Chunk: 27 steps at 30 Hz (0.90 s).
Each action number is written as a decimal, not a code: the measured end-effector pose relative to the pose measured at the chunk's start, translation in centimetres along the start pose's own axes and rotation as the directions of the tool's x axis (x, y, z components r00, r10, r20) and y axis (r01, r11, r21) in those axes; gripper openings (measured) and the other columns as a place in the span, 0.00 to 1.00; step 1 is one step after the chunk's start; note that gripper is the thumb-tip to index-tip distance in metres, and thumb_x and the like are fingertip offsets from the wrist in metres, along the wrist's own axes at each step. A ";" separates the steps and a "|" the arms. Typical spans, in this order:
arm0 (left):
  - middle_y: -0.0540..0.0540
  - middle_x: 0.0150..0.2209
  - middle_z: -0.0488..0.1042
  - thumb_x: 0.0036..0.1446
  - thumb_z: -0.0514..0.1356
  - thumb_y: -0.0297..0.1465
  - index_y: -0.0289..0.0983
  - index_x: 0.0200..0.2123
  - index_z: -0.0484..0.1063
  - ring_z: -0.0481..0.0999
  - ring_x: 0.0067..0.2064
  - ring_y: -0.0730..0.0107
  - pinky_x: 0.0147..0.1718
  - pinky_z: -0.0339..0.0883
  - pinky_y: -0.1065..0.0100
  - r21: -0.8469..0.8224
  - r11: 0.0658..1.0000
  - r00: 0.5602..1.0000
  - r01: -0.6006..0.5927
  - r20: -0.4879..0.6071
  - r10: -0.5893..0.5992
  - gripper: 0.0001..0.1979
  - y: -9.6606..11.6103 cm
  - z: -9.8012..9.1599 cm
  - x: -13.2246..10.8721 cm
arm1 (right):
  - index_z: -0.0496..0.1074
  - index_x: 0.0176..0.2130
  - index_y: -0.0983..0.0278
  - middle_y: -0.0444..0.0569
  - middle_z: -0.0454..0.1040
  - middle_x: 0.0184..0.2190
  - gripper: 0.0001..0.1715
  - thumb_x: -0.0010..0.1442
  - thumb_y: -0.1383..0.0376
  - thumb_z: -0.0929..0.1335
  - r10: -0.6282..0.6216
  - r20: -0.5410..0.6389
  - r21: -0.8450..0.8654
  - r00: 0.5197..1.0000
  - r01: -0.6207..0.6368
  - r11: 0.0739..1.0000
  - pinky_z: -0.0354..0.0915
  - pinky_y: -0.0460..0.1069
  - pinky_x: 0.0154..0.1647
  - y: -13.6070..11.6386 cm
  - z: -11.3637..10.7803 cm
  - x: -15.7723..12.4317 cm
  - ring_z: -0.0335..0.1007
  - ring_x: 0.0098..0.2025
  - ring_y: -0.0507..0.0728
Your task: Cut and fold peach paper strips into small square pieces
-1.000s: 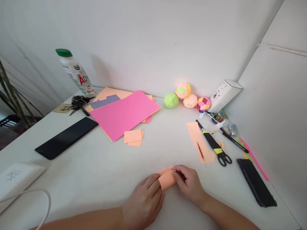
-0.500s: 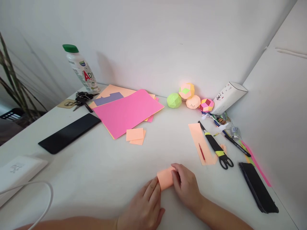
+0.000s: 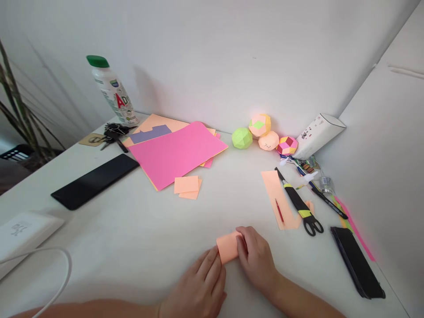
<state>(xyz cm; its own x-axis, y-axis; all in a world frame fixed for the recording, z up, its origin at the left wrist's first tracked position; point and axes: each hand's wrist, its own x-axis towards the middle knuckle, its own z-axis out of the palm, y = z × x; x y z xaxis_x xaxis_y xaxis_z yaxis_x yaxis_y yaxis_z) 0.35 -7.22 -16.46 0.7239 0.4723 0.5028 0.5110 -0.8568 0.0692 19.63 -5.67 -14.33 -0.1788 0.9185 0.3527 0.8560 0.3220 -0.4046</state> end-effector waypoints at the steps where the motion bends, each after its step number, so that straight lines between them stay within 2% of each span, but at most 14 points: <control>1: 0.34 0.43 0.76 0.59 0.54 0.29 0.27 0.45 0.71 0.73 0.50 0.49 0.50 0.66 0.53 0.003 1.000 1.000 -0.002 -0.001 0.002 0.14 -0.1 0.0 0.0 | 0.66 0.44 0.64 0.47 0.73 0.30 0.10 0.66 0.70 0.58 0.002 0.001 0.002 1.000 -0.002 1.000 0.67 0.48 0.28 0.0 0.0 0.0 0.70 0.29 0.54; 6: 0.34 0.45 0.75 0.59 0.56 0.31 0.27 0.51 0.68 0.71 0.52 0.49 0.51 0.64 0.53 -0.010 1.000 0.999 0.013 0.032 -0.012 0.19 -0.1 0.2 -0.2 | 0.67 0.42 0.64 0.47 0.73 0.29 0.11 0.66 0.71 0.58 0.007 0.004 -0.010 1.000 -0.007 1.000 0.67 0.48 0.27 -0.1 0.0 0.2 0.69 0.29 0.54; 19: 0.36 0.46 0.73 0.57 0.58 0.32 0.28 0.50 0.69 0.69 0.51 0.51 0.51 0.65 0.54 -0.078 0.995 0.994 0.060 0.092 -0.053 0.19 0.0 0.0 0.0 | 0.68 0.40 0.64 0.48 0.72 0.29 0.13 0.66 0.71 0.57 0.017 0.035 -0.055 0.999 -0.015 0.998 0.68 0.48 0.28 -0.3 0.0 0.3 0.70 0.29 0.54; 23: 0.38 0.44 0.73 0.57 0.57 0.33 0.29 0.49 0.70 0.69 0.49 0.52 0.50 0.65 0.55 -0.088 0.990 0.984 0.110 0.151 -0.096 0.19 -0.2 -0.4 0.5 | 0.68 0.40 0.64 0.48 0.72 0.29 0.13 0.66 0.71 0.57 0.025 0.029 -0.040 0.999 -0.024 0.999 0.68 0.48 0.28 -0.3 0.0 0.2 0.69 0.29 0.54; 27: 0.36 0.53 0.70 0.59 0.55 0.33 0.28 0.54 0.67 0.64 0.58 0.49 0.54 0.63 0.54 -0.063 0.996 0.982 0.058 0.184 -0.046 0.21 -0.5 -0.8 0.7 | 0.68 0.41 0.64 0.48 0.73 0.29 0.12 0.65 0.72 0.57 0.019 0.029 -0.033 0.999 -0.018 0.999 0.68 0.48 0.29 -0.3 0.1 0.2 0.70 0.30 0.55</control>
<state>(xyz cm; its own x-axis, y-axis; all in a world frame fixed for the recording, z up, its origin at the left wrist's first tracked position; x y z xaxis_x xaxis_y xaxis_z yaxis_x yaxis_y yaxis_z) 0.22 -6.66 -15.49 0.7727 0.5412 0.3318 0.5221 -0.8391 0.1526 19.33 -5.57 -14.25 -0.1768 0.9308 0.3199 0.8747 0.2976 -0.3826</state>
